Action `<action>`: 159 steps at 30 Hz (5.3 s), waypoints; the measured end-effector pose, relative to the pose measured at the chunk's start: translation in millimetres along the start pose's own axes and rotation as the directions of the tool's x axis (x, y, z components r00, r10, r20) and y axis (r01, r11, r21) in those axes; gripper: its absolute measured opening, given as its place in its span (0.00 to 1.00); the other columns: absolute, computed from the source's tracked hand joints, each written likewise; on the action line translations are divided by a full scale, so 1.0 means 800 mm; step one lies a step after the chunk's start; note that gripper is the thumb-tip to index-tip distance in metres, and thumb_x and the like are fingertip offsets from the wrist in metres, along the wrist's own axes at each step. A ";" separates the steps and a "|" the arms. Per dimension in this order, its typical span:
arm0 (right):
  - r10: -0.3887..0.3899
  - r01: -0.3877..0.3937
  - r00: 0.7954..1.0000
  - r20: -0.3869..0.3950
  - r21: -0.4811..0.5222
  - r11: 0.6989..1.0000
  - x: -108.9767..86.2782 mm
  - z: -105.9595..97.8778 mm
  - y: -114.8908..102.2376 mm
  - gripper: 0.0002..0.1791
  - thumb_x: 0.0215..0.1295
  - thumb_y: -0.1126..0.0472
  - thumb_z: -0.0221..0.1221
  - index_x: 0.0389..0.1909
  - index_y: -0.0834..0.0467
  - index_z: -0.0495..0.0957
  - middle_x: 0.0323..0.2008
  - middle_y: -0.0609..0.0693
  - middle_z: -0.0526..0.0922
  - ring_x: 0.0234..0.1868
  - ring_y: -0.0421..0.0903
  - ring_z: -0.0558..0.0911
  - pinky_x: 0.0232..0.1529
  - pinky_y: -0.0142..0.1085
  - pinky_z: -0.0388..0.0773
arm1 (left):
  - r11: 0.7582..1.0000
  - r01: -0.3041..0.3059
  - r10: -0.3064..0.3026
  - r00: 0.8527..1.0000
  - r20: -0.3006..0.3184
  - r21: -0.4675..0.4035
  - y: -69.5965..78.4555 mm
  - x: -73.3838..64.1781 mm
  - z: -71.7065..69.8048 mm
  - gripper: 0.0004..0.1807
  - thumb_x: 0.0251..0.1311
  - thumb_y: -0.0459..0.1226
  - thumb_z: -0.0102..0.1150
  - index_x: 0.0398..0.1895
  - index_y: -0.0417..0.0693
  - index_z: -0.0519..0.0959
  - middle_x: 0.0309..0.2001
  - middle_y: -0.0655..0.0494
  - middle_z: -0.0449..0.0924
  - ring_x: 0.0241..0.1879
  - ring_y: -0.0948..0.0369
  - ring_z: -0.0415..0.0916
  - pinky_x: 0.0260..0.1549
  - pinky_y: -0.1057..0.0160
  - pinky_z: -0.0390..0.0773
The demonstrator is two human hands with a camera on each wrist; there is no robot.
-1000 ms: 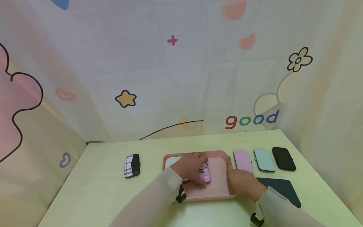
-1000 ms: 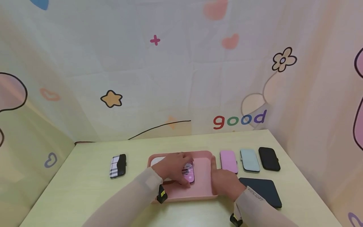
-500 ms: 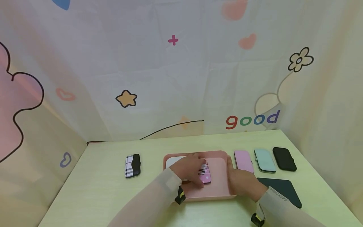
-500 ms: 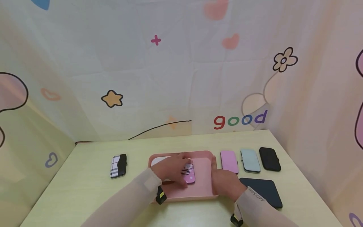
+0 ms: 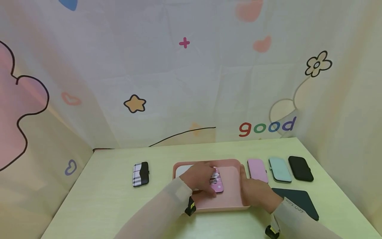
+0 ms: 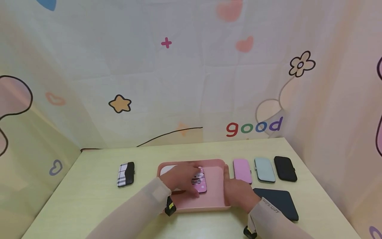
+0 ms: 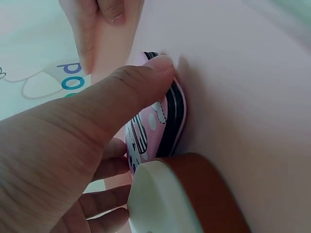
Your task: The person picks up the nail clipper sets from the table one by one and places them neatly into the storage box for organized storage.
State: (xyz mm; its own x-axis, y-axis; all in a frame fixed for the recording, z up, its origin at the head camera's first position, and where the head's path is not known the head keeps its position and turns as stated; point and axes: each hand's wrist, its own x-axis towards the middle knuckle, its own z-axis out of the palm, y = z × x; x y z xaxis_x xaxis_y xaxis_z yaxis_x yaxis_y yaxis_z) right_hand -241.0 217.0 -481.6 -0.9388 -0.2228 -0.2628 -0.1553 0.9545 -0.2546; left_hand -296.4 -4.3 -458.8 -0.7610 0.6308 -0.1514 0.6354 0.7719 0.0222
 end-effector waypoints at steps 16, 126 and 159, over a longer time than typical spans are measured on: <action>-0.016 0.016 1.000 -0.016 -0.028 0.999 0.001 0.005 -0.001 0.53 0.65 0.60 0.60 0.78 0.68 0.33 0.15 0.48 0.69 0.14 0.45 0.68 0.17 0.36 0.58 | 0.998 0.031 -0.032 0.999 0.010 0.048 0.000 -0.006 -0.001 0.45 0.44 0.67 0.71 0.65 0.55 0.76 0.68 0.59 0.72 0.59 0.62 0.75 0.58 0.66 0.74; -0.005 0.005 0.999 -0.045 -0.011 1.000 -0.002 0.002 -0.002 0.53 0.63 0.61 0.59 0.78 0.68 0.33 0.16 0.47 0.71 0.14 0.43 0.66 0.16 0.35 0.57 | 0.860 0.314 -0.381 0.920 -0.095 -0.403 -0.258 -0.196 0.072 0.59 0.49 0.62 0.70 0.77 0.42 0.55 0.72 0.32 0.57 0.69 0.35 0.60 0.60 0.34 0.69; -0.051 0.048 0.997 -0.066 -0.040 0.998 -0.003 0.005 0.000 0.53 0.61 0.63 0.58 0.77 0.71 0.34 0.14 0.46 0.68 0.14 0.42 0.63 0.17 0.35 0.53 | 0.906 0.298 -0.361 0.915 -0.181 -0.300 -0.206 -0.186 0.054 0.56 0.38 0.70 0.71 0.72 0.58 0.68 0.64 0.46 0.70 0.51 0.54 0.70 0.43 0.52 0.77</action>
State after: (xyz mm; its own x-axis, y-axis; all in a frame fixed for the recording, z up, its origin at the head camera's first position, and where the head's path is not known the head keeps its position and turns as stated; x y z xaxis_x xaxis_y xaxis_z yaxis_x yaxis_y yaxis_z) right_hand -237.1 216.4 -484.5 -0.9481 -0.2571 -0.1871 -0.2123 0.9499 -0.2295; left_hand -282.2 -228.6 -482.3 -0.9492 0.3129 0.0321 0.3096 0.9114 0.2712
